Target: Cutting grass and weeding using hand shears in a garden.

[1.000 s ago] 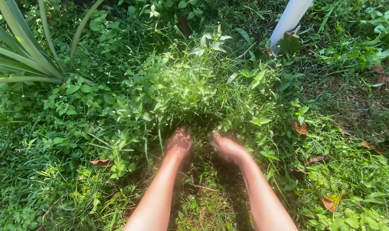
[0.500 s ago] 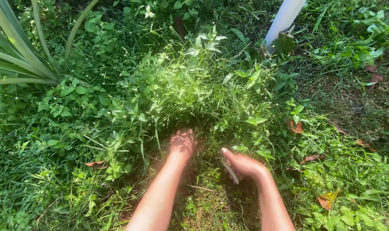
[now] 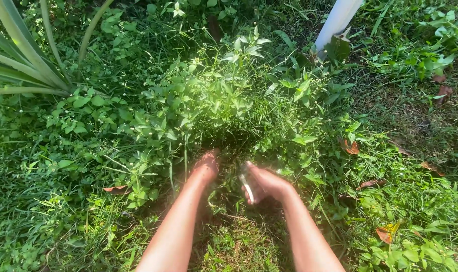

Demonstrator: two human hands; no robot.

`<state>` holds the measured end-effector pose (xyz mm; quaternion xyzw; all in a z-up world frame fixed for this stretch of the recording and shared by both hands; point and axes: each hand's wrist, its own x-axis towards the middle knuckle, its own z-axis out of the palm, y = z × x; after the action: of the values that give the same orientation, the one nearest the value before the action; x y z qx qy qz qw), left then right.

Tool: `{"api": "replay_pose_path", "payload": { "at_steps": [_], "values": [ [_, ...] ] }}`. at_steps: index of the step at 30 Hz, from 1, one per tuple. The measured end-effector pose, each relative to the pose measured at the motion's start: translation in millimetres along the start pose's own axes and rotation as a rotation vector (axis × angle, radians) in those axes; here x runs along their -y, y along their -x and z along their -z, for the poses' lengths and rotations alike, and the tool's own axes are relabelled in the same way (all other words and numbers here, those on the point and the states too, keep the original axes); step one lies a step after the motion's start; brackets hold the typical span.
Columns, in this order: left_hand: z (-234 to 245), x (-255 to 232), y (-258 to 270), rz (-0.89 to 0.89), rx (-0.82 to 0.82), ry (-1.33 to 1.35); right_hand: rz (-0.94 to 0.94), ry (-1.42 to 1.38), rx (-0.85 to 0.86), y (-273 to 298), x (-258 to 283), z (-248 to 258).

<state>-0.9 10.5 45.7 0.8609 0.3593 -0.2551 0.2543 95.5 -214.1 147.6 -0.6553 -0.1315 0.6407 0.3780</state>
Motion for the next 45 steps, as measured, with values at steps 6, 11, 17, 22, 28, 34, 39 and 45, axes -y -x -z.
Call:
{"api": "replay_pose_path", "payload": {
  "at_steps": [6, 11, 17, 22, 28, 34, 39, 45],
  "values": [
    [6.8, -118.2, 38.1, -0.071, -0.089, 0.003, -0.078, 0.024, -0.132, -73.4, -15.5, 6.8],
    [39.6, -31.6, 58.5, -0.08, -0.117, 0.121, -0.061, 0.288, -0.288, -57.5, -12.7, 13.3],
    [-42.0, 36.6, -26.5, -0.042, -0.142, 0.275, -0.172, 0.294, -0.006, 7.7, 7.6, 26.0],
    [37.3, -23.7, 61.3, 0.069, -0.03, 0.207, -0.123, 0.262, -0.031, -39.3, 18.1, 1.6],
    [38.9, -19.2, 62.9, 0.1, -0.107, 0.215, -0.009, 0.468, -0.237, -64.5, -2.5, -3.7],
    [30.4, 48.6, 35.9, 0.107, -0.257, 0.238, -0.166, 0.396, -0.021, 29.4, -11.8, 18.7],
    [31.6, 49.9, 45.2, 0.124, -0.366, 0.256, -0.02, -0.033, -0.125, 32.1, -27.3, 19.5],
    [7.0, -17.5, 75.3, -0.444, -0.819, -0.314, -0.065, 0.051, -0.194, 30.1, -10.6, 9.6]
  ]
}}
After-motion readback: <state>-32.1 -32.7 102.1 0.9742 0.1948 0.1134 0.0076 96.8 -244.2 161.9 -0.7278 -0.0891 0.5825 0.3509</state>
